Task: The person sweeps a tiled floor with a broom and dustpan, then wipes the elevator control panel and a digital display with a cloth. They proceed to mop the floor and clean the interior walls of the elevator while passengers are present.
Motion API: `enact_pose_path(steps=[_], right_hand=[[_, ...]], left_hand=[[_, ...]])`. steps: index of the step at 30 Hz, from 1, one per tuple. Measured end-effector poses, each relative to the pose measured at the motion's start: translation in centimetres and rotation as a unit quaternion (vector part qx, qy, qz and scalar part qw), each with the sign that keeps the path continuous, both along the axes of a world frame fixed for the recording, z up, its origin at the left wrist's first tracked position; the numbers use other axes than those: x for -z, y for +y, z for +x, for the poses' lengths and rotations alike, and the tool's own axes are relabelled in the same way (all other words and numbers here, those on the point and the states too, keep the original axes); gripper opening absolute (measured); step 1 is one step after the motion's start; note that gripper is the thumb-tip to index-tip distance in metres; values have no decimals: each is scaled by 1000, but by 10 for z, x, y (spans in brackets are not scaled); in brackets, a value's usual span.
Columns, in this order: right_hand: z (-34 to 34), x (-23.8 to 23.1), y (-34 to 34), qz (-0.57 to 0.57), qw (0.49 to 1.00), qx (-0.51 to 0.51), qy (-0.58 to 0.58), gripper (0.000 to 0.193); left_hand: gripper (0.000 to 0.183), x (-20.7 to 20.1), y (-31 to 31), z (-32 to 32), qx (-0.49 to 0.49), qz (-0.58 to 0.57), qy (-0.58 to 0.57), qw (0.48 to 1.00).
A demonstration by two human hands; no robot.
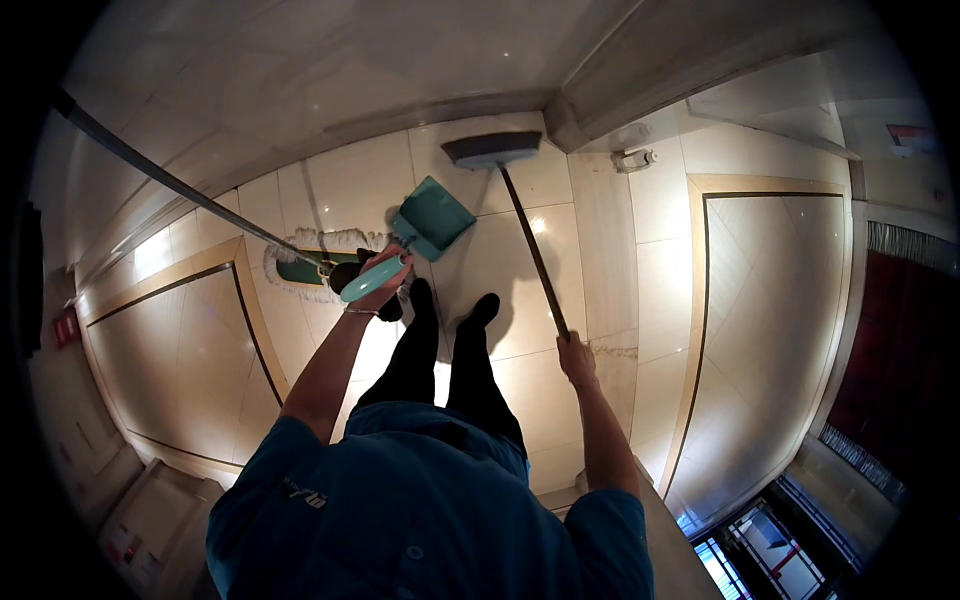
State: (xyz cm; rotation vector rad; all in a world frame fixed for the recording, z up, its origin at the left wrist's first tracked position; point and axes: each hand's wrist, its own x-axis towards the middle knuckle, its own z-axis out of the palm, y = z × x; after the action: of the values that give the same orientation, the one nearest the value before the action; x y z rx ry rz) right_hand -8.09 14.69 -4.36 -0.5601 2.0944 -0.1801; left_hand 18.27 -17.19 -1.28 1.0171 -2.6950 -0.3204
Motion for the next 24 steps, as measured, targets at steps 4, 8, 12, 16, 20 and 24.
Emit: enact_pose_path(steps=[4,8,12,16,20,24], right_hand=[[14,-89,19,35,969,195,-149,33],[28,-115,24,-27,909,342,-238,37],[34,-72,-12,-44,911,354,-209,35],[46,-45,-27,15,961,243,-133,38],[81,-55,-12,41,976,175,-126,34],[122,-57,50,14,993,61,-102,35]], left_hand=[[18,-16,-3,-5,64,-21,88,994],[6,-47,-6,-17,-105,298,6,949],[11,-52,-18,-23,-15,155,33,987],[15,-32,-30,-33,26,105,22,994],[18,-24,-34,-55,-21,172,1,985],[16,-25,-36,-66,-46,203,-6,978]])
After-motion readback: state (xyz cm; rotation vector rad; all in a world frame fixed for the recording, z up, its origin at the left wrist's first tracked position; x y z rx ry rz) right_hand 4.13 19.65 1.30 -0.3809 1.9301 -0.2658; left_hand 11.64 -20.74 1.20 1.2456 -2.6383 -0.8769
